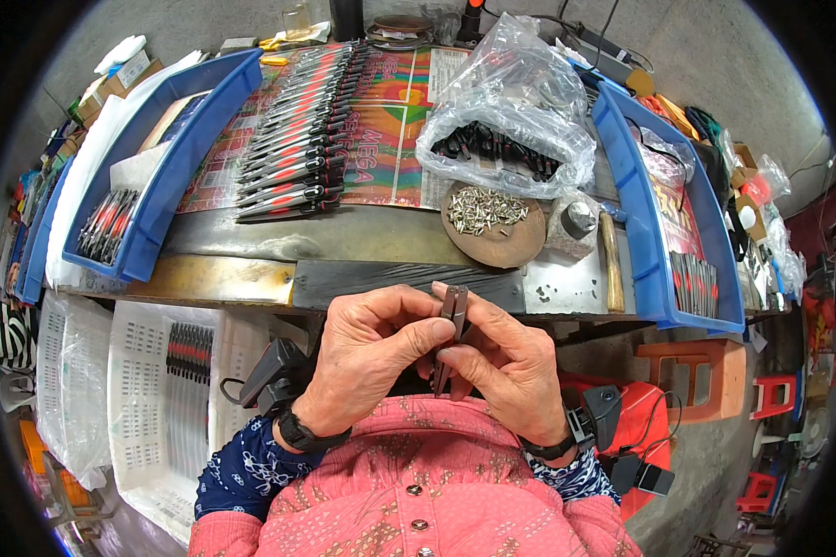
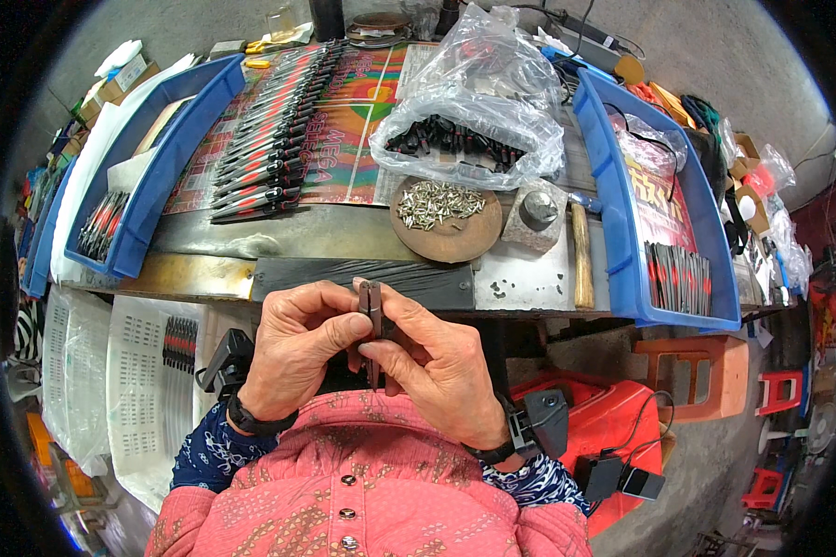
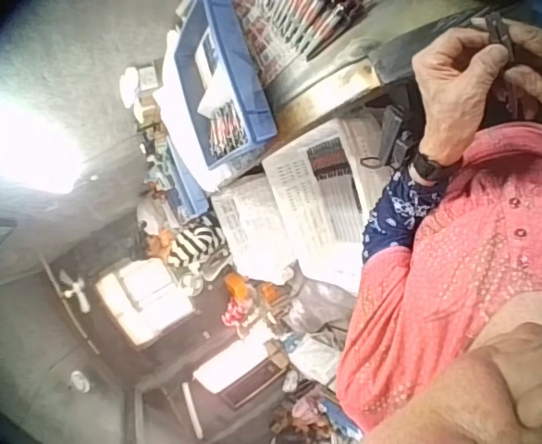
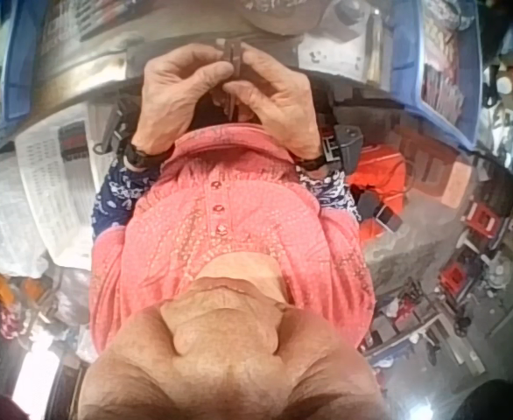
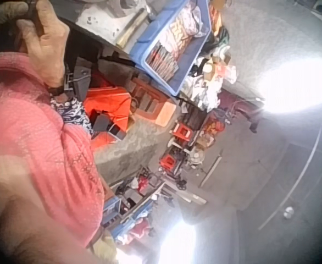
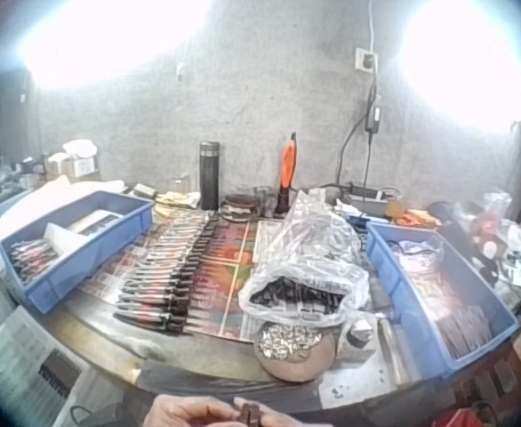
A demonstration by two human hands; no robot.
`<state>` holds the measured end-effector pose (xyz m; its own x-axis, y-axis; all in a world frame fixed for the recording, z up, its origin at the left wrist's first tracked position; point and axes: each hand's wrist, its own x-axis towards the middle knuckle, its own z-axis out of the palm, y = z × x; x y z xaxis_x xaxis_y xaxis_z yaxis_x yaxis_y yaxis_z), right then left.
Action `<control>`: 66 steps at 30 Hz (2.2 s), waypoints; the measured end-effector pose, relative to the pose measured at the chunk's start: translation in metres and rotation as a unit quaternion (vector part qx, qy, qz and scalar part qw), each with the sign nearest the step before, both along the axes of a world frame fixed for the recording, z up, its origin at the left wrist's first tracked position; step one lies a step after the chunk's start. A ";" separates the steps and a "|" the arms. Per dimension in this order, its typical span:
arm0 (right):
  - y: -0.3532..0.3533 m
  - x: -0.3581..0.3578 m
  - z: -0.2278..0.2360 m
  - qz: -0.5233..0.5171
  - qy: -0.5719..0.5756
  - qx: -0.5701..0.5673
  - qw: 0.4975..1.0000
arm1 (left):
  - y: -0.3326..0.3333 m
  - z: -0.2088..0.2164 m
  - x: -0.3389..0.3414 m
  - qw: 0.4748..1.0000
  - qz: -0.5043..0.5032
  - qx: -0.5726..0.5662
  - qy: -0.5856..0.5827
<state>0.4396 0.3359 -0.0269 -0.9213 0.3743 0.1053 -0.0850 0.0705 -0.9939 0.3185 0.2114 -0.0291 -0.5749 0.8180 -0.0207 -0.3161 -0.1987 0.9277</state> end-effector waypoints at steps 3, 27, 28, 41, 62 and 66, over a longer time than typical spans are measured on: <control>-0.001 -0.001 -0.001 -0.011 0.016 0.005 1.000 | 0.001 -0.001 0.001 1.000 0.004 0.000 0.000; 0.001 0.000 -0.002 0.011 -0.018 0.006 1.000 | 0.001 -0.003 0.000 1.000 0.001 -0.009 0.003; 0.002 0.000 -0.002 0.013 -0.022 0.008 1.000 | 0.001 -0.003 0.000 1.000 -0.001 -0.008 0.003; 0.014 -0.018 0.021 0.016 0.035 0.009 0.999 | 0.016 0.022 -0.015 0.997 0.014 0.029 0.067; 0.043 -0.070 0.066 0.036 0.123 0.046 0.991 | 0.043 0.070 -0.056 0.979 0.036 0.100 0.172; 0.046 -0.070 0.064 0.049 0.123 0.029 0.991 | 0.046 0.068 -0.059 0.979 0.036 0.094 0.177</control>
<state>0.3693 0.3816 0.0375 -0.8967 0.2720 0.3492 -0.3329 0.1056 -0.9370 0.2597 0.2573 0.0387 -0.5751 0.7457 0.3365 0.0396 -0.3855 0.9219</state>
